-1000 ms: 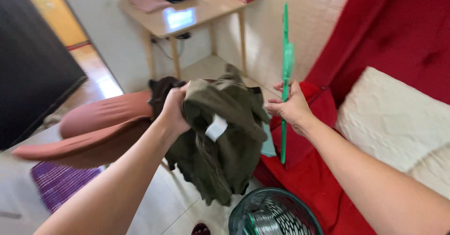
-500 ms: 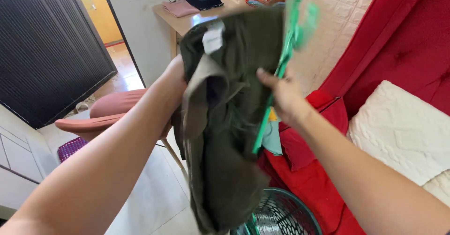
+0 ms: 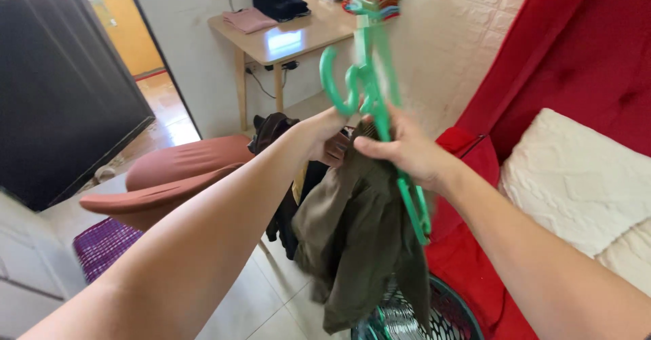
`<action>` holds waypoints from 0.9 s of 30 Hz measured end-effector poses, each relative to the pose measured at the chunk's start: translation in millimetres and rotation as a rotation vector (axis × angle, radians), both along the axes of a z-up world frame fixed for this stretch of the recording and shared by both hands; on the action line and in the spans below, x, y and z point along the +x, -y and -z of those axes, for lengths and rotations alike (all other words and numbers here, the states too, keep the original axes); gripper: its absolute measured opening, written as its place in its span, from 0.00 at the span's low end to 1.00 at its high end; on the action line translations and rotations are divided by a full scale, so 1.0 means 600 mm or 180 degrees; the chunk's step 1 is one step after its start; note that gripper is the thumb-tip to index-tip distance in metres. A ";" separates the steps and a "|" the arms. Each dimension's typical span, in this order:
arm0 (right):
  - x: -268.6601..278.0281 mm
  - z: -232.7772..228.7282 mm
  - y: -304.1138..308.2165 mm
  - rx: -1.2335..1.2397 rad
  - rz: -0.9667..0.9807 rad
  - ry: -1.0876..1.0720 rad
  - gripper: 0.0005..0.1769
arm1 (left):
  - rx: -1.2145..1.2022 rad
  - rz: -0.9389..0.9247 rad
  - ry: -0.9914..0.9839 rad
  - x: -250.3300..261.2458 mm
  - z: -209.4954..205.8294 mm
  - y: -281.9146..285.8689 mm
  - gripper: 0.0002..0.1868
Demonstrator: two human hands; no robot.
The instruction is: The person hangs several clothing items on hangers. They place olive shorts, black shorts, beige shorts, a black jacket, and black pants onto green and white hangers, then set each hanger on a chair. The person uses both hands to position the garments and adjust the hangers.
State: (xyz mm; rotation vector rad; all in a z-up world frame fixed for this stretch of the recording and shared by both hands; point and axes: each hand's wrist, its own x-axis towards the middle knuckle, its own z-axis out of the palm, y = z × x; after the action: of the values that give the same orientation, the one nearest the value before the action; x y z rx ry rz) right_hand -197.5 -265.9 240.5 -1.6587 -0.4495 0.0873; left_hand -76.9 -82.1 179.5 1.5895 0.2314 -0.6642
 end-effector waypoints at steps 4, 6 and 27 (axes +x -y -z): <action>0.013 0.011 -0.007 -0.0077 0.0124 -0.0227 0.15 | -0.0694 -0.0118 0.0212 -0.037 -0.025 0.012 0.49; -0.003 -0.004 -0.009 -0.0130 0.0522 -0.0343 0.16 | -0.1723 -0.0451 0.0518 -0.059 -0.033 0.011 0.23; 0.123 -0.007 0.099 0.0157 0.1165 -0.0393 0.18 | 0.0392 0.1127 0.2324 -0.196 -0.196 -0.113 0.18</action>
State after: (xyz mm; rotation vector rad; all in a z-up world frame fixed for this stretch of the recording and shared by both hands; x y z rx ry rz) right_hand -123.8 -325.3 244.8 -1.6512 -0.0503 -0.0919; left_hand -194.3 -14.0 297.1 1.9052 -0.5679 -0.2971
